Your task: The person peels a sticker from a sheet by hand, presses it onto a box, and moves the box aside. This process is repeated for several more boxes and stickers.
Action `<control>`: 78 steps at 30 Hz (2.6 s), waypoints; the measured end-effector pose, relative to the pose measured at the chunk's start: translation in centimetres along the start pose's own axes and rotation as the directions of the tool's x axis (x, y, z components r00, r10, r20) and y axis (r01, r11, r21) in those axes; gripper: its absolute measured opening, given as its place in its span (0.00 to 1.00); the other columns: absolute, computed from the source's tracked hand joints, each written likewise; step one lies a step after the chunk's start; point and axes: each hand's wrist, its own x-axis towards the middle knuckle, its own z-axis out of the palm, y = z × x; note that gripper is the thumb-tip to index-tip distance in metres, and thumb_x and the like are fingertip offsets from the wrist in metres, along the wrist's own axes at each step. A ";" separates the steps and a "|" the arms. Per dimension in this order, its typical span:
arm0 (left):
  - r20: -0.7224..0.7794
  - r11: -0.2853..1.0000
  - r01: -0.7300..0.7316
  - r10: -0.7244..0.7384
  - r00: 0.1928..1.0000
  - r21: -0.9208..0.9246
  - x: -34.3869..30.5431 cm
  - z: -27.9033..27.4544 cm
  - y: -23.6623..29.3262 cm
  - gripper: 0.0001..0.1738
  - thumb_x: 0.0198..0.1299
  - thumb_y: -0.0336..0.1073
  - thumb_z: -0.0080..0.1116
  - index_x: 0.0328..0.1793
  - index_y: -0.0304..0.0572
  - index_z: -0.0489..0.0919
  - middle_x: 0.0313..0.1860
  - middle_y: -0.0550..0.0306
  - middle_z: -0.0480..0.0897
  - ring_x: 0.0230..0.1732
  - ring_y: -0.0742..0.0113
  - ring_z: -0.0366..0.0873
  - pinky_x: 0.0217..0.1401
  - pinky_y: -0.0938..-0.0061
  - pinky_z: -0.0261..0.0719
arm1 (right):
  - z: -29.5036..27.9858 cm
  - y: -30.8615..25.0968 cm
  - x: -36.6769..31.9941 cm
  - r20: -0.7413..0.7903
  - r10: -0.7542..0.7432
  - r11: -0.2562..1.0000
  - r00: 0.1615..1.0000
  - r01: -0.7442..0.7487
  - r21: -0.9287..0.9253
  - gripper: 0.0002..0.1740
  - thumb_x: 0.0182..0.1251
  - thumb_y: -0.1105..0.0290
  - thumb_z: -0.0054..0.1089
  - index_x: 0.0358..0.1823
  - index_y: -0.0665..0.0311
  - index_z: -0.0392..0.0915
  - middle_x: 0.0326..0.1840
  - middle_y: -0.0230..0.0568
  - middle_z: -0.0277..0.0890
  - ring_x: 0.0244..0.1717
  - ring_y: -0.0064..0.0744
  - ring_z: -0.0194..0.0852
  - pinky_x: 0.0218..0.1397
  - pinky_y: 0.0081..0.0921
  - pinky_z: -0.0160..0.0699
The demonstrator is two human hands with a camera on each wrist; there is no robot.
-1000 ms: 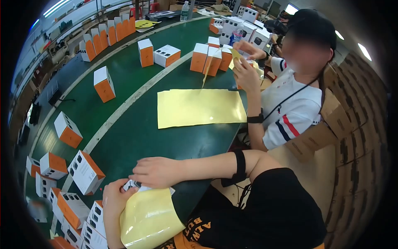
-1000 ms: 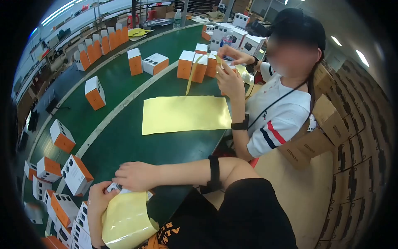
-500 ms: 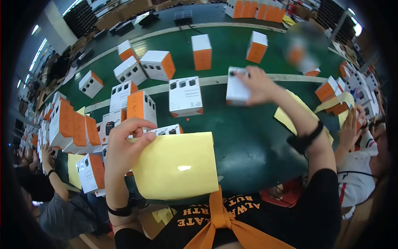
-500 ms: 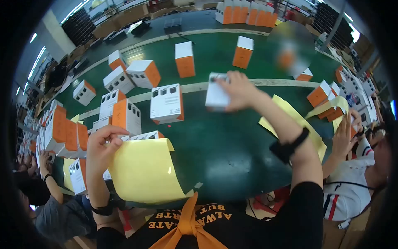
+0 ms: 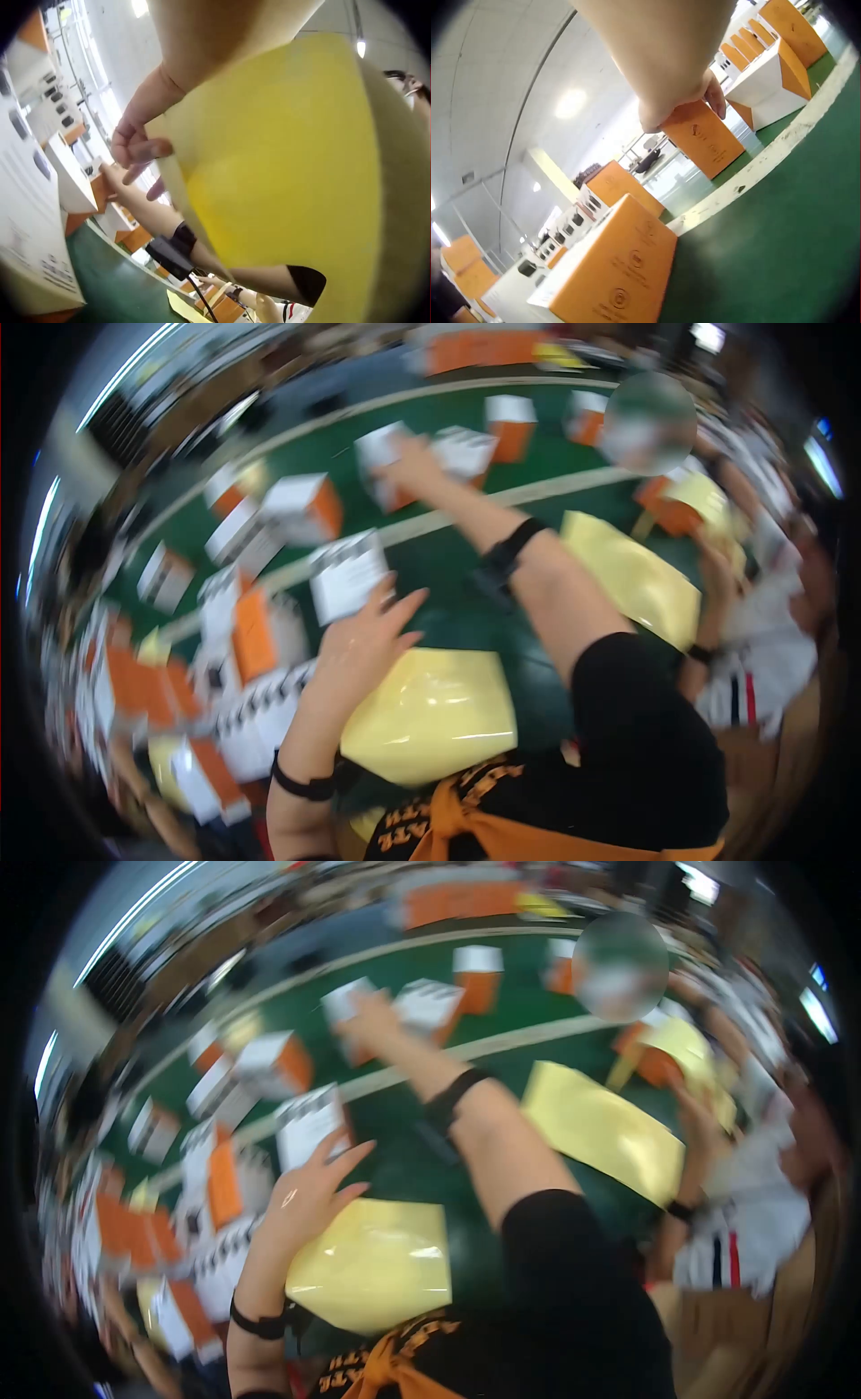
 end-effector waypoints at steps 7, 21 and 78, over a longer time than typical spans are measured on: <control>0.177 0.900 0.319 -0.380 0.908 0.297 2.7 3.5 -2.8 0.10 0.48 0.31 0.64 0.39 0.46 0.81 0.74 0.52 0.59 0.52 0.49 0.79 0.48 0.61 0.79 | -14.4 1.3 -12.7 0.059 0.024 0.801 0.998 -0.055 0.597 0.23 0.57 0.63 0.62 0.54 0.64 0.77 0.47 0.48 0.79 0.47 0.35 0.78 0.51 0.27 0.73; -0.132 0.867 -0.211 0.168 0.977 -0.452 -10.7 -8.8 0.7 0.16 0.34 0.35 0.75 0.27 0.35 0.81 0.21 0.59 0.74 0.23 0.69 0.71 0.26 0.75 0.62 | -17.4 -2.4 -23.7 0.587 -0.220 0.457 0.779 -0.449 0.768 0.26 0.57 0.58 0.55 0.53 0.69 0.78 0.49 0.44 0.78 0.49 0.30 0.77 0.52 0.25 0.76; -0.363 0.800 -0.057 -0.206 0.909 -0.597 -5.3 -4.2 7.0 0.07 0.58 0.28 0.59 0.36 0.29 0.82 0.30 0.56 0.82 0.32 0.76 0.75 0.34 0.84 0.69 | -19.7 -11.7 -24.8 -0.258 -0.749 0.629 0.610 0.777 0.013 0.22 0.37 0.77 0.70 0.39 0.61 0.75 0.44 0.46 0.76 0.40 0.44 0.76 0.37 0.33 0.78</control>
